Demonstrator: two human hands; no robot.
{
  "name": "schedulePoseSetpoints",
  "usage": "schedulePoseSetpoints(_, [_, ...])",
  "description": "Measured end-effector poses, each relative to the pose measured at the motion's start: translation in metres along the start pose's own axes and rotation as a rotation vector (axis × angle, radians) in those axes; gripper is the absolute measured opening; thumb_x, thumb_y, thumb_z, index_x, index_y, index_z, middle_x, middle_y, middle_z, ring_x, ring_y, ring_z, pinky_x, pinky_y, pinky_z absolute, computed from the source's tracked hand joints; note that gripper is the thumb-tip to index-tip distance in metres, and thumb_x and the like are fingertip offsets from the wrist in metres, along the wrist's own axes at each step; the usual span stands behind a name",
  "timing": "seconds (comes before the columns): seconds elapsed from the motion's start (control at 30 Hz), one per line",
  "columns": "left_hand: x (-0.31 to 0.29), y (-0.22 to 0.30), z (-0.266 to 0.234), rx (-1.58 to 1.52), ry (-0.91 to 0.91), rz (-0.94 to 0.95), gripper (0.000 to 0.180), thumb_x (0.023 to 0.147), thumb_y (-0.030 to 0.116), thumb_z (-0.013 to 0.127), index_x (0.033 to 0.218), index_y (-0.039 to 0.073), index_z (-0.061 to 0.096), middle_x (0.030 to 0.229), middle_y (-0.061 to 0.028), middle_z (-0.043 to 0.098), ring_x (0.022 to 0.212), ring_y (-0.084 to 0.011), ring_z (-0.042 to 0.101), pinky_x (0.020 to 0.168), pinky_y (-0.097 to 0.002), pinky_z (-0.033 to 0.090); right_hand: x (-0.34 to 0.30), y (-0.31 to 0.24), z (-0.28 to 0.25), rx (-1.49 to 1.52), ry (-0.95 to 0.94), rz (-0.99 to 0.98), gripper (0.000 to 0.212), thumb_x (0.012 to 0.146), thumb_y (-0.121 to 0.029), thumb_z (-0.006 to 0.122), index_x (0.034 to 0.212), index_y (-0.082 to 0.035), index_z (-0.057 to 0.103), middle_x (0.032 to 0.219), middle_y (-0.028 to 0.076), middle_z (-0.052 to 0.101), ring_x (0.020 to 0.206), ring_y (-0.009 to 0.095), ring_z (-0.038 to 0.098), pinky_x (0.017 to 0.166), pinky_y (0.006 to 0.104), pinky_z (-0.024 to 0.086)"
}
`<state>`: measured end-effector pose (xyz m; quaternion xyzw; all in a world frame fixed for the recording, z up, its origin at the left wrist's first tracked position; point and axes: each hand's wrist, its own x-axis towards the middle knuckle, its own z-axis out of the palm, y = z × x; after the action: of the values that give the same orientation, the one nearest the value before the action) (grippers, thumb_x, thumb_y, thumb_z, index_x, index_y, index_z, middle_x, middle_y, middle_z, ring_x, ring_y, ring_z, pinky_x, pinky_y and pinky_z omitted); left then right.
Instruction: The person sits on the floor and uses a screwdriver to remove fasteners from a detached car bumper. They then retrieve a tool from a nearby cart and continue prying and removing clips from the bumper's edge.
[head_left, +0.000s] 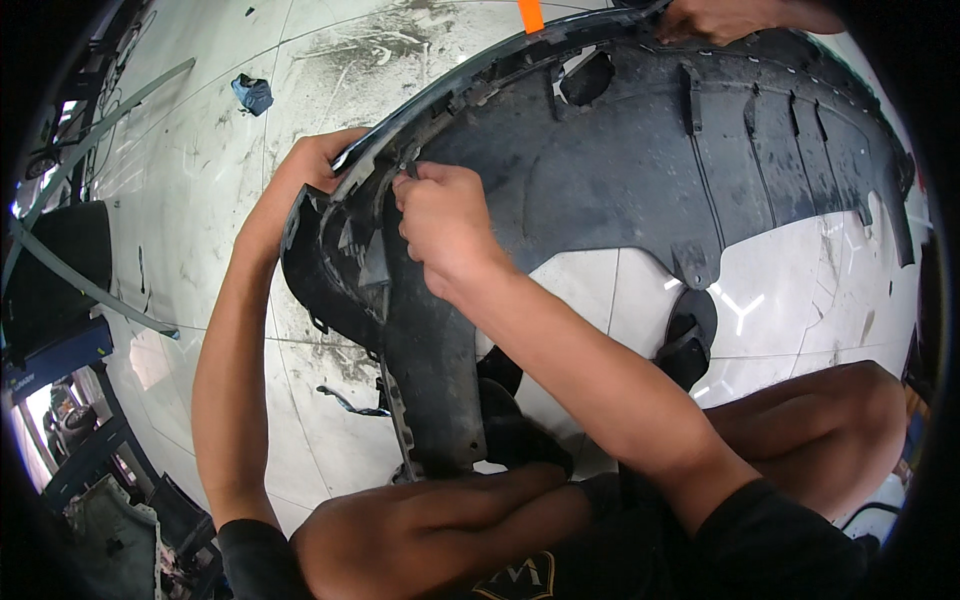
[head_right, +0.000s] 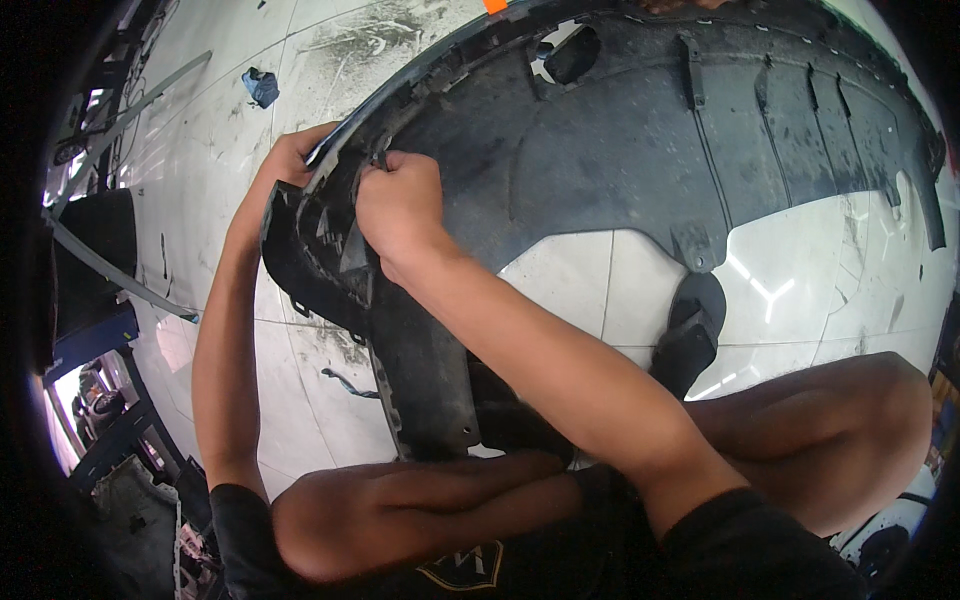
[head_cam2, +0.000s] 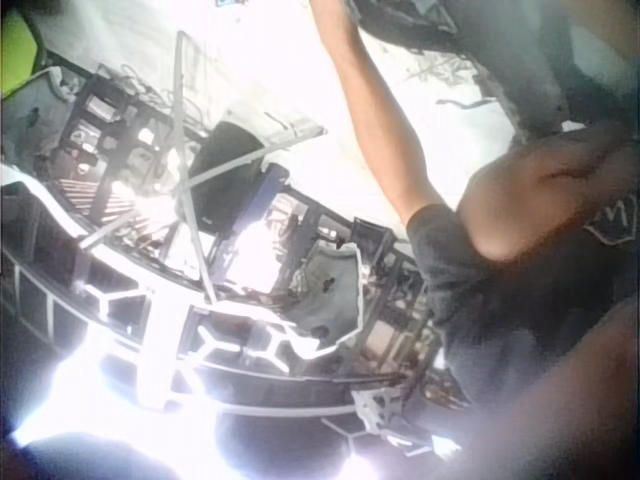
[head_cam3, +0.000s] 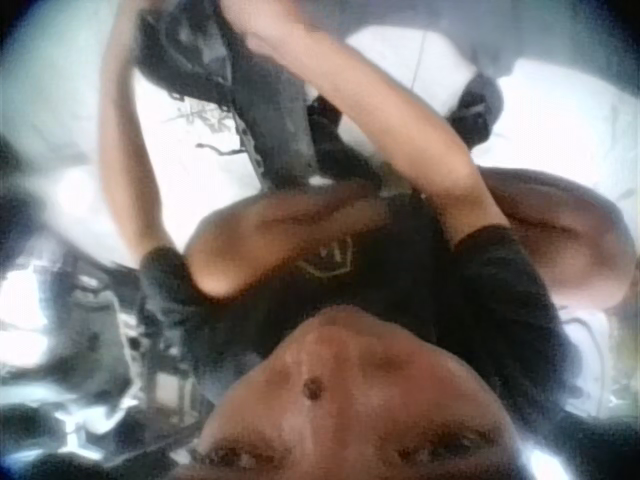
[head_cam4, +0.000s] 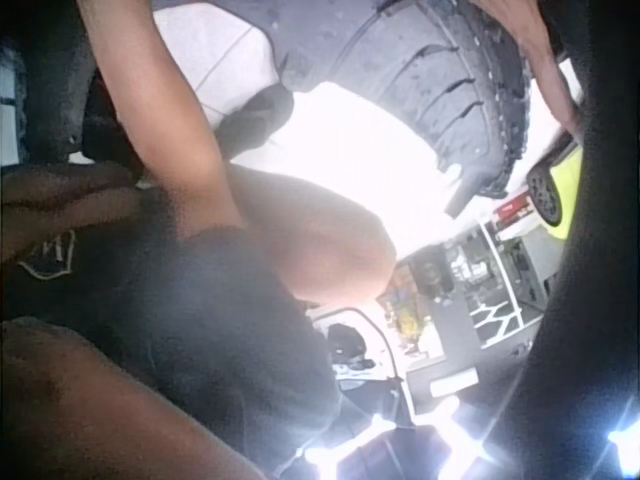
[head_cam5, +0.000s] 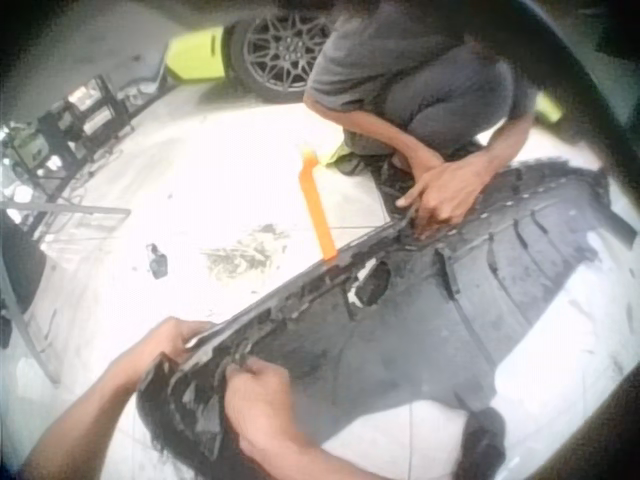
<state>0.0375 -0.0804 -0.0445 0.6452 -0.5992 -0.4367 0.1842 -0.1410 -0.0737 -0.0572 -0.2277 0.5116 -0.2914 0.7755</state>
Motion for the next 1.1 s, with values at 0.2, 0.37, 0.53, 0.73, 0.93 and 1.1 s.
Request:
schedulePoseSetpoints(0.2, [0.0,0.002,0.0,0.023,-0.018,0.011,0.05,0.081,0.004,0.073,0.129,-0.009,0.064,0.106,-0.0074,0.074,0.096,-0.0111,0.062,0.091,-0.0289,0.052,0.012,0.026,-0.024,-0.62,0.075,-0.588,0.024,0.095,-0.009,0.061,0.108,0.01,0.069,0.087,0.022,0.071,0.078,0.036,0.07,0.073,0.0416,0.052])
schedulePoseSetpoints(0.37, [0.0,0.002,0.003,0.016,0.022,0.043,0.044,0.085,0.005,0.072,0.127,-0.008,0.065,0.105,-0.0106,0.075,0.095,-0.0119,0.064,0.091,-0.0301,0.052,0.011,0.029,-0.028,-0.806,0.106,-0.762,0.026,0.094,-0.008,0.059,0.113,0.008,0.068,0.1,0.03,0.071,0.098,0.049,0.067,0.085,0.0495,0.053])
schedulePoseSetpoints(0.53, [-0.002,0.002,0.004,0.033,0.022,0.029,0.045,0.086,0.005,0.073,0.128,-0.009,0.064,0.108,-0.0083,0.075,0.098,-0.0115,0.063,0.091,-0.0294,0.052,0.011,0.034,-0.023,-0.668,0.128,-0.642,0.024,0.095,-0.01,0.061,0.111,0.007,0.068,0.09,0.021,0.071,0.085,0.035,0.069,0.078,0.0427,0.052])
schedulePoseSetpoints(0.73, [-0.005,0.006,0.007,0.007,0.035,0.021,0.045,0.086,0.005,0.074,0.128,-0.009,0.064,0.109,-0.0094,0.074,0.099,-0.012,0.063,0.091,-0.0296,0.052,0.021,0.041,-0.032,-0.286,-0.032,-0.512,0.022,0.097,-0.011,0.065,0.108,0.007,0.07,0.078,0.004,0.063,0.069,0.01,0.051,0.063,0.028,0.042])
schedulePoseSetpoints(0.93, [-0.001,0.002,0.006,0.079,0.047,0.068,0.04,0.087,0.005,0.072,0.124,-0.008,0.065,0.106,-0.0125,0.075,0.097,-0.0118,0.064,0.09,-0.0302,0.052,0.014,0.013,-0.01,-0.303,0.051,-0.172,0.028,0.099,-0.011,0.061,0.108,0.015,0.067,0.089,0.013,0.07,0.078,0.017,0.063,0.07,0.0304,0.048])
schedulePoseSetpoints(1.1, [-0.003,0.006,0.007,0.095,0.051,0.043,0.037,0.089,0.003,0.069,0.124,-0.006,0.066,0.105,-0.0164,0.076,0.095,-0.0129,0.066,0.091,-0.0309,0.052,0.008,0.017,-0.011,-0.356,0.136,-0.297,0.025,0.096,-0.012,0.059,0.104,0.008,0.071,0.1,0.031,0.072,0.103,0.044,0.071,0.089,0.0473,0.053])
